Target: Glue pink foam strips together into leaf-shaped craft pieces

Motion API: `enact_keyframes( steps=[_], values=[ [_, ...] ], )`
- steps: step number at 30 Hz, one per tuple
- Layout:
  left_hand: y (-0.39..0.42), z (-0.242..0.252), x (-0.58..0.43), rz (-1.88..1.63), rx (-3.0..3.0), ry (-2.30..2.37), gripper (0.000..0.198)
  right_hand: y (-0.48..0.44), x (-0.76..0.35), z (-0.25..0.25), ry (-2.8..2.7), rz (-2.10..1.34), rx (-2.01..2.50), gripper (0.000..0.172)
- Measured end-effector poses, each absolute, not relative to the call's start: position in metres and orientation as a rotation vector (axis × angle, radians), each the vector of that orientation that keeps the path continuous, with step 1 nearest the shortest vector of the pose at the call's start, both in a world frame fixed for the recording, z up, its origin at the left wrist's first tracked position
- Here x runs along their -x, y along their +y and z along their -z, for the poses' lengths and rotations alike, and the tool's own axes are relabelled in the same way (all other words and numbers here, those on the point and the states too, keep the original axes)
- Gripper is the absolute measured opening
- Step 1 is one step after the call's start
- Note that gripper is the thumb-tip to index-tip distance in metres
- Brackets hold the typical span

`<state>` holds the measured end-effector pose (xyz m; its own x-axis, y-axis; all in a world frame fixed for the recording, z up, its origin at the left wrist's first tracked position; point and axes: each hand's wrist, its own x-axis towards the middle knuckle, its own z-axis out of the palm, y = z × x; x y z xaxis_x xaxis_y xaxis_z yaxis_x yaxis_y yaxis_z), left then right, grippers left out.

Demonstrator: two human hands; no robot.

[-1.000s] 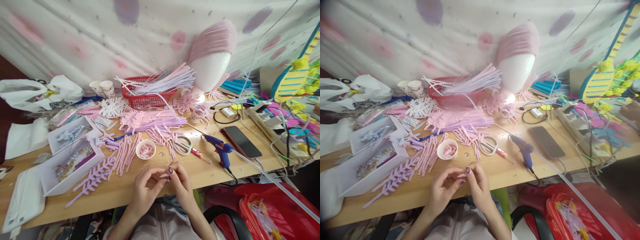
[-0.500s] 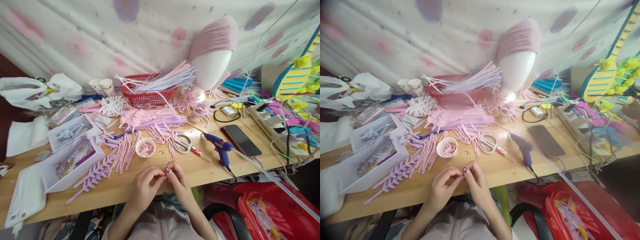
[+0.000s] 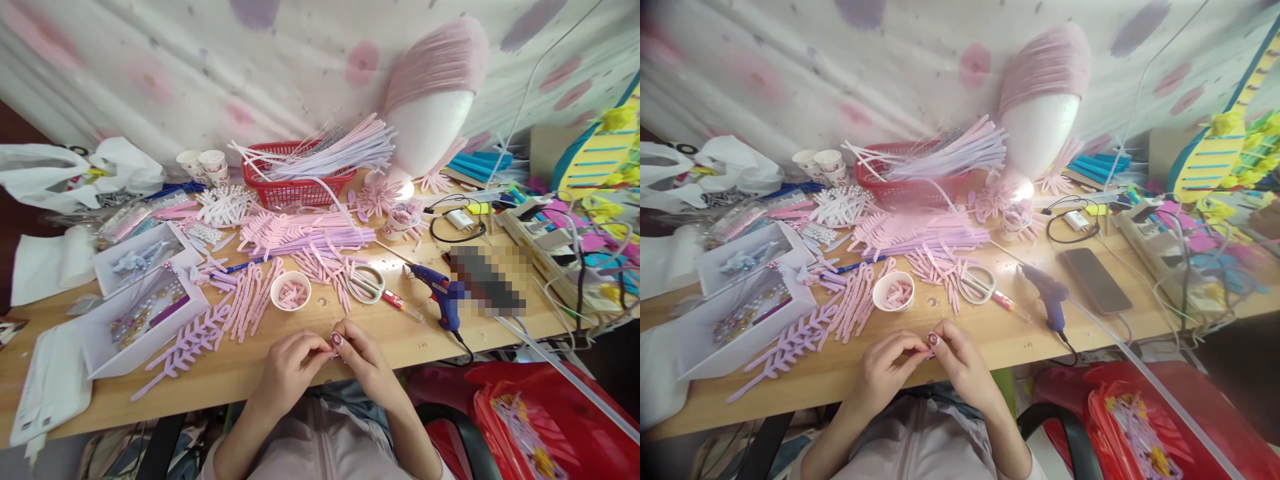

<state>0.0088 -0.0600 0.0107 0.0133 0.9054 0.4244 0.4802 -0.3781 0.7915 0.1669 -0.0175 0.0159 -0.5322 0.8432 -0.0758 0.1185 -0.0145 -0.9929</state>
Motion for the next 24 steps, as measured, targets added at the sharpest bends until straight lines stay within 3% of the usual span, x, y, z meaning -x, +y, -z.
enact_keyframes(
  steps=[24],
  values=[
    [-0.059, -0.014, -0.012, -1.305, -1.739, 1.429, 0.009, -0.005, -0.17, -0.015, -1.584, -1.634, 0.938, 0.032]
  ],
)
